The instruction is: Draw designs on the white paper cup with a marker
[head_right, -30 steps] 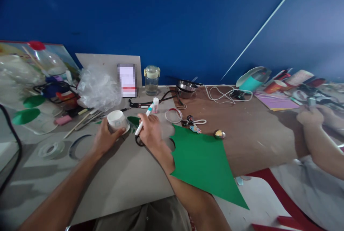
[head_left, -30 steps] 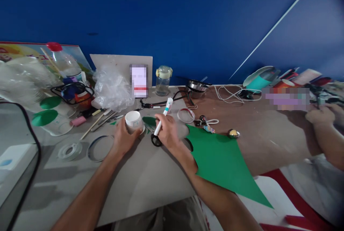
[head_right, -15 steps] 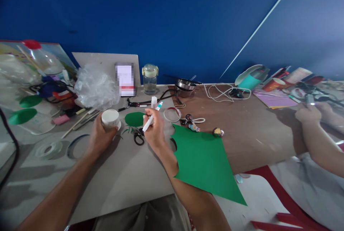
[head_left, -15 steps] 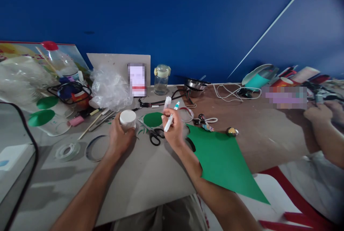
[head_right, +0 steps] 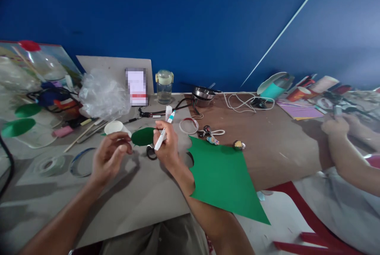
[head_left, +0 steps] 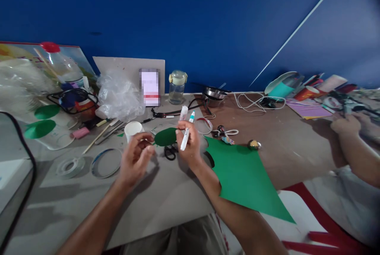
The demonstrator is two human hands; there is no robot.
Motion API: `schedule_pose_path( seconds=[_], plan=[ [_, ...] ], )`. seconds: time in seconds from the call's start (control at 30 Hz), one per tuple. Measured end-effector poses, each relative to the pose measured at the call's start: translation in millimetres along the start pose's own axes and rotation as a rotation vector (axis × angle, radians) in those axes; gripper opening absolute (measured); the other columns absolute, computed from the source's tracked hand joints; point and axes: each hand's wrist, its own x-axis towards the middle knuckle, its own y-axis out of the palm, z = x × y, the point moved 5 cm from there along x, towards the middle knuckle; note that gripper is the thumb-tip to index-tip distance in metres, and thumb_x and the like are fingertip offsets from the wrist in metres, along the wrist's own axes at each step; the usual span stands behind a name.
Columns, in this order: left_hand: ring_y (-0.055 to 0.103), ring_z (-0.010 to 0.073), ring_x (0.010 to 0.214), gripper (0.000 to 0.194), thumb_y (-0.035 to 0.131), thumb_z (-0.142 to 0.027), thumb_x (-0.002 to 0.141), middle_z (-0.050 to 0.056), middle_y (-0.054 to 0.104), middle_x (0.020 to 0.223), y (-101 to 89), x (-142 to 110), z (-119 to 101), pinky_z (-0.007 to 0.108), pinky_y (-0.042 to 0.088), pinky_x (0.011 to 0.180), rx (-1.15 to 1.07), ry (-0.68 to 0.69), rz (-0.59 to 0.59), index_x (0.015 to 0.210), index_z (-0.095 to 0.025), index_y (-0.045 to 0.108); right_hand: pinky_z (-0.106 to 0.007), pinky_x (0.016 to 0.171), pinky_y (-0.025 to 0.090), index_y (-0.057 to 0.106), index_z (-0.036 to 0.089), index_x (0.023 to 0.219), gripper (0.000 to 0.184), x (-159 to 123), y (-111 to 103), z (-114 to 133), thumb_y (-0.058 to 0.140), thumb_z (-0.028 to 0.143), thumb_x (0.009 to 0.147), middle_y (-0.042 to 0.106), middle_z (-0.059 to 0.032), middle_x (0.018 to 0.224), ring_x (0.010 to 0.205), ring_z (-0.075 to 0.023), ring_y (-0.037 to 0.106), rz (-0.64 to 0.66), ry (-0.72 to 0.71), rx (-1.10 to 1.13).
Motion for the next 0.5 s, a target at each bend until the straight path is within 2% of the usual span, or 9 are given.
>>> schedule_pose_path(
  seconds=[0.1,0.17,0.2,0.3,0.37,0.5],
  plan=[
    [0.055,0.0115,0.059,0.042,0.075,-0.043,0.076,-0.001,0.061,0.083,17.3,0,8,0.024,0.045,0.054,-0.177,-0.215,0.070,0.106,-0.021,0.054,-0.032,0.077,0.057,0.057,0.022,0.115,0.023,-1,1,5,0.054,0.021,0.092,0.070,-0.0051,0.096,0.085,-0.0179,0.068,0.038,-0.010,-0.011],
    [0.054,0.0120,0.055,0.048,0.079,-0.043,0.070,-0.003,0.061,0.075,25.1,0,11,0.023,0.043,0.050,-0.174,-0.330,0.117,0.106,-0.021,0.055,-0.032,0.078,0.057,0.056,0.023,0.116,0.024,-3,5,7,0.053,0.019,0.092,0.069,-0.0049,0.096,0.085,-0.0178,0.068,0.092,-0.026,-0.009],
    [0.052,0.0118,0.053,0.046,0.078,-0.042,0.069,-0.004,0.059,0.069,26.6,-1,11,0.023,0.042,0.048,-0.144,-0.364,0.126,0.103,-0.021,0.056,-0.032,0.077,0.057,0.056,0.023,0.116,0.025,-4,7,9,0.053,0.019,0.092,0.069,-0.0046,0.096,0.085,-0.0175,0.068,0.122,-0.039,-0.003],
    [0.045,0.0103,0.045,0.028,0.072,-0.041,0.072,-0.006,0.053,0.053,24.7,0,9,0.022,0.036,0.044,-0.031,-0.399,0.113,0.083,-0.020,0.057,-0.031,0.077,0.057,0.055,0.022,0.120,0.027,-7,13,9,0.054,0.019,0.093,0.070,-0.0047,0.095,0.085,-0.0172,0.068,0.196,-0.056,0.015],
    [0.045,0.0103,0.044,0.026,0.069,-0.042,0.074,-0.005,0.052,0.048,21.7,1,9,0.022,0.036,0.043,-0.001,-0.414,0.102,0.073,-0.020,0.055,-0.031,0.077,0.057,0.052,0.021,0.125,0.030,-7,14,7,0.053,0.021,0.095,0.071,-0.0052,0.096,0.084,-0.0170,0.068,0.213,-0.038,0.030],
    [0.050,0.0112,0.045,0.029,0.070,-0.044,0.074,-0.004,0.054,0.052,17.1,5,14,0.024,0.046,0.044,-0.096,-0.450,0.068,0.077,-0.018,0.057,-0.034,0.082,0.056,0.050,0.022,0.130,0.031,-6,11,9,0.050,0.020,0.099,0.072,-0.0064,0.099,0.089,-0.0185,0.069,0.208,-0.106,-0.027]
  ],
)
